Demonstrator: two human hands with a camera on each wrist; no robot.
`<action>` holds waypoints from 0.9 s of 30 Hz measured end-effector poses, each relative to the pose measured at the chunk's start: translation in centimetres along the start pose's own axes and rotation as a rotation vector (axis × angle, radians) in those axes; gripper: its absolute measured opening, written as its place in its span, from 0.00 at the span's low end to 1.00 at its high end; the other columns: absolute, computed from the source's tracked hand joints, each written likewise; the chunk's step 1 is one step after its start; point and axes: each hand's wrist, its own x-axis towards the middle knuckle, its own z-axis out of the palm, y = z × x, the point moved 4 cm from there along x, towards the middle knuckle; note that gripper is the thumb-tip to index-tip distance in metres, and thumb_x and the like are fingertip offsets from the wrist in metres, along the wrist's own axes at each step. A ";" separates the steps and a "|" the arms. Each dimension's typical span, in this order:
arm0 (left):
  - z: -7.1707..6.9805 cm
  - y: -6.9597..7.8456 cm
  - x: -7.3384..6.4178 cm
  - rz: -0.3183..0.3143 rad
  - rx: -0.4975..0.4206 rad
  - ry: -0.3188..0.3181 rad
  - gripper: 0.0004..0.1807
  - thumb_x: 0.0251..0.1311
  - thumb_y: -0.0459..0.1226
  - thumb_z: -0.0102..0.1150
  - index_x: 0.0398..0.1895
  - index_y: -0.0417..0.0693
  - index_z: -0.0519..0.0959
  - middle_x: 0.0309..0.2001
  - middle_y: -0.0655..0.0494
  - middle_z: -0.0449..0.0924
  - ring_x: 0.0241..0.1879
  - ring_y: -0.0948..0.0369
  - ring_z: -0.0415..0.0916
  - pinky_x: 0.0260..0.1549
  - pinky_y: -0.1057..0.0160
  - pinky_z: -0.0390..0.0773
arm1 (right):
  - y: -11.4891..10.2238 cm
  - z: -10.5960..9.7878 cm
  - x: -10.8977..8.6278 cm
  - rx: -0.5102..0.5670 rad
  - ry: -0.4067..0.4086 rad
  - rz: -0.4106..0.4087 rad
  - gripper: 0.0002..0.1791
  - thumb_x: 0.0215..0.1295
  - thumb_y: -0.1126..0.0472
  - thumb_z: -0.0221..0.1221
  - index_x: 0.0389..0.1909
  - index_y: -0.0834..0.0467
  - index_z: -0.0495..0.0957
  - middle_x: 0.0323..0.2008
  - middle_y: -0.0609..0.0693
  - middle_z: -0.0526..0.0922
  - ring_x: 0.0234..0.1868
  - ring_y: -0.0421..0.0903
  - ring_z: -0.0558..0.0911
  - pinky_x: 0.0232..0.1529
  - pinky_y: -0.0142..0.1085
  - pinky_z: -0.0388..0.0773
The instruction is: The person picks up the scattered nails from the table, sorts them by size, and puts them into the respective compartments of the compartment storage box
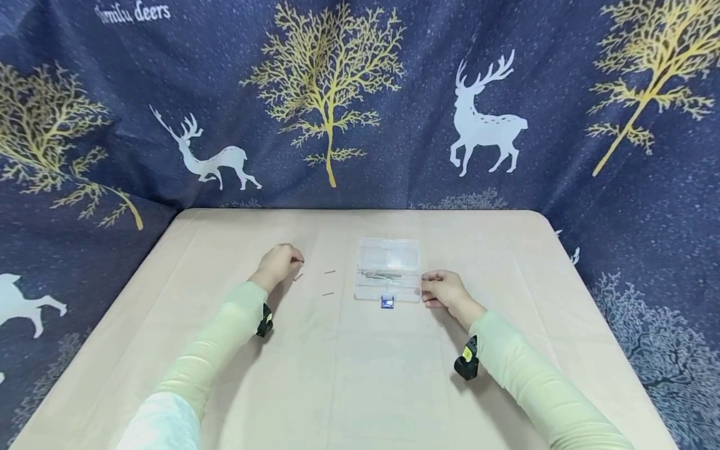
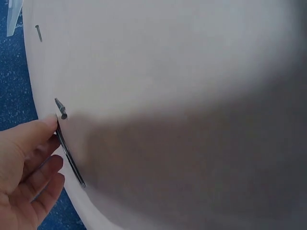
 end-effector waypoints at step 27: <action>0.6 0.9 0.3 0.058 0.127 0.095 0.07 0.60 0.33 0.54 0.33 0.43 0.83 0.33 0.50 0.78 0.33 0.57 0.78 0.33 0.58 0.82 | 0.1 0.0 -0.1 0.033 -0.015 -0.013 0.26 0.69 0.65 0.51 0.63 0.73 0.59 0.24 0.44 0.79 0.24 0.35 0.80 0.29 0.28 0.83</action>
